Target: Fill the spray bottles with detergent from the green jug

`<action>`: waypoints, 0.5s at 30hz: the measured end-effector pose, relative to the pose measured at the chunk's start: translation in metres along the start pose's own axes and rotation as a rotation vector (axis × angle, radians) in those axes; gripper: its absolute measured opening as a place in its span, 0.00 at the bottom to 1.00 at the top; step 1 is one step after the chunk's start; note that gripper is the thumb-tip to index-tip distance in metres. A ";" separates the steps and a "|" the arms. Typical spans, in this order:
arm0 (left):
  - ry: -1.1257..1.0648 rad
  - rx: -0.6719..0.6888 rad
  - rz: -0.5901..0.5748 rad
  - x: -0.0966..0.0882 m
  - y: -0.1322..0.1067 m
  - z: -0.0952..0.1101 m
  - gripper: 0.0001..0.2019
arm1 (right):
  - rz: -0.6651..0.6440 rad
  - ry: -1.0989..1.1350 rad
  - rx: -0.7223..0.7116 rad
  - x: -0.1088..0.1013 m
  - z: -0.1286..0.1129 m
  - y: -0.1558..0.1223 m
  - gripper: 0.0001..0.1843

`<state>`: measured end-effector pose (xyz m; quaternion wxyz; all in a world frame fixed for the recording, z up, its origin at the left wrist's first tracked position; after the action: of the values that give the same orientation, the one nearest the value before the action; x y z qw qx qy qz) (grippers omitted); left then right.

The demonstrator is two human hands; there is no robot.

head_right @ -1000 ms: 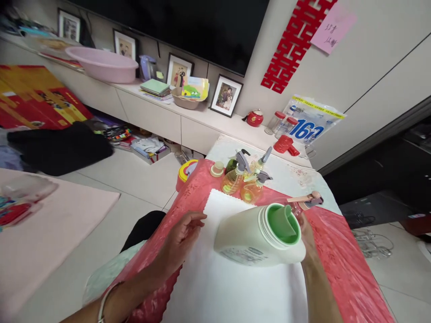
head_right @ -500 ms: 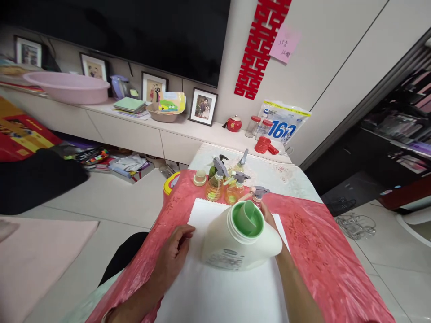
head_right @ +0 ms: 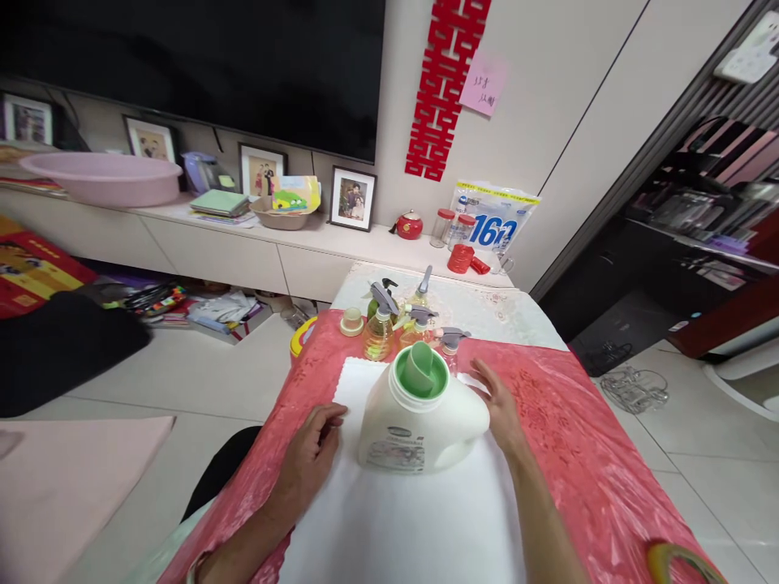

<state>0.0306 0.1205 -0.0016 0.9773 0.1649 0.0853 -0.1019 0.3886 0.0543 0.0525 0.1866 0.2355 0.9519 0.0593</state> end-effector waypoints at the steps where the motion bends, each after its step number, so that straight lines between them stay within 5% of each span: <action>1: 0.001 0.005 0.003 0.000 0.000 0.000 0.14 | 0.021 0.043 0.012 -0.007 -0.003 -0.008 0.33; 4: 0.001 0.019 0.001 0.002 0.000 -0.001 0.15 | 0.012 0.150 0.025 -0.015 -0.020 -0.034 0.36; 8: 0.016 0.025 -0.013 0.004 0.000 0.002 0.15 | -0.103 0.095 0.044 0.007 -0.038 -0.058 0.38; 15: 0.023 0.059 -0.016 0.004 0.000 0.004 0.15 | 0.327 -0.021 -0.011 0.018 -0.019 -0.057 0.29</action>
<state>0.0351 0.1185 0.0012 0.9701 0.1942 0.0948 -0.1101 0.3422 0.0125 0.0525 0.1854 0.3870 0.8986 0.0917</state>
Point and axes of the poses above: each hand's wrist, its own y-axis towards the middle knuckle, its own x-axis out of the palm, z = x × y, the point moved 7 cm from there along y, towards the middle knuckle, and after that the axes turned 8 degrees about -y, right-handed, at the moved point
